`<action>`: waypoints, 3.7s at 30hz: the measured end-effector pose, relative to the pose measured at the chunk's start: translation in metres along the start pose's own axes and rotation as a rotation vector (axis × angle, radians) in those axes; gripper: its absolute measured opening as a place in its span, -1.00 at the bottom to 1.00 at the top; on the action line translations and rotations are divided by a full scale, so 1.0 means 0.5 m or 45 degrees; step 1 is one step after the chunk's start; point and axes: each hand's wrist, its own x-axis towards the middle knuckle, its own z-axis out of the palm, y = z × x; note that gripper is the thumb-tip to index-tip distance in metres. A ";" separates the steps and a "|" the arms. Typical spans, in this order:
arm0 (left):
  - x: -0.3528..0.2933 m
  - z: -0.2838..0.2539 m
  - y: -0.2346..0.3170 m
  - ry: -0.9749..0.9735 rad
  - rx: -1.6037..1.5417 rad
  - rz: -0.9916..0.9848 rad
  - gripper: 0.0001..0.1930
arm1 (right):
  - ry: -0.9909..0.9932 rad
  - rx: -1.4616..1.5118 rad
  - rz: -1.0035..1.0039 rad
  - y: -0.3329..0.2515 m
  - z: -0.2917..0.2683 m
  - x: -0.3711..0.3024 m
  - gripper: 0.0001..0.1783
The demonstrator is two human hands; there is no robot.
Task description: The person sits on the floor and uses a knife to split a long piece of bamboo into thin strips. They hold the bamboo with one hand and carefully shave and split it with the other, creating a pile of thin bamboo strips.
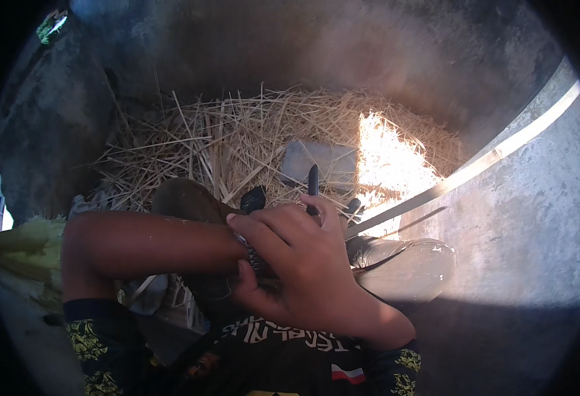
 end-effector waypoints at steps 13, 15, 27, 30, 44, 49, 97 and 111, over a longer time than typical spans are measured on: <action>0.019 -0.025 -0.031 0.109 -0.160 -0.182 -0.72 | 0.181 -0.047 -0.043 0.018 0.047 -0.015 -0.51; 0.019 -0.030 -0.032 0.112 -0.166 -0.184 -0.72 | 0.376 -0.143 -0.021 0.016 0.075 -0.028 -0.46; 0.031 0.029 -0.094 0.155 -0.357 -0.158 -0.67 | 0.510 -0.328 -0.116 0.069 0.155 -0.069 -0.53; 0.038 0.049 -0.102 0.129 -0.413 -0.121 -0.67 | 0.471 -0.396 -0.147 0.071 0.145 -0.072 -0.54; -0.077 0.093 0.083 0.066 0.043 0.435 -0.56 | 0.048 2.338 0.754 0.139 0.123 -0.154 -0.40; -0.111 0.184 0.080 -0.134 0.176 0.844 -0.61 | -0.575 2.345 0.501 0.145 0.103 -0.112 -0.55; 0.165 0.079 -0.114 0.485 0.547 0.517 -0.86 | 1.018 -0.044 0.037 0.083 0.173 -0.130 -0.73; 0.189 0.060 -0.159 0.417 0.697 0.096 -0.73 | 0.672 -0.257 0.020 0.160 0.148 -0.094 -0.87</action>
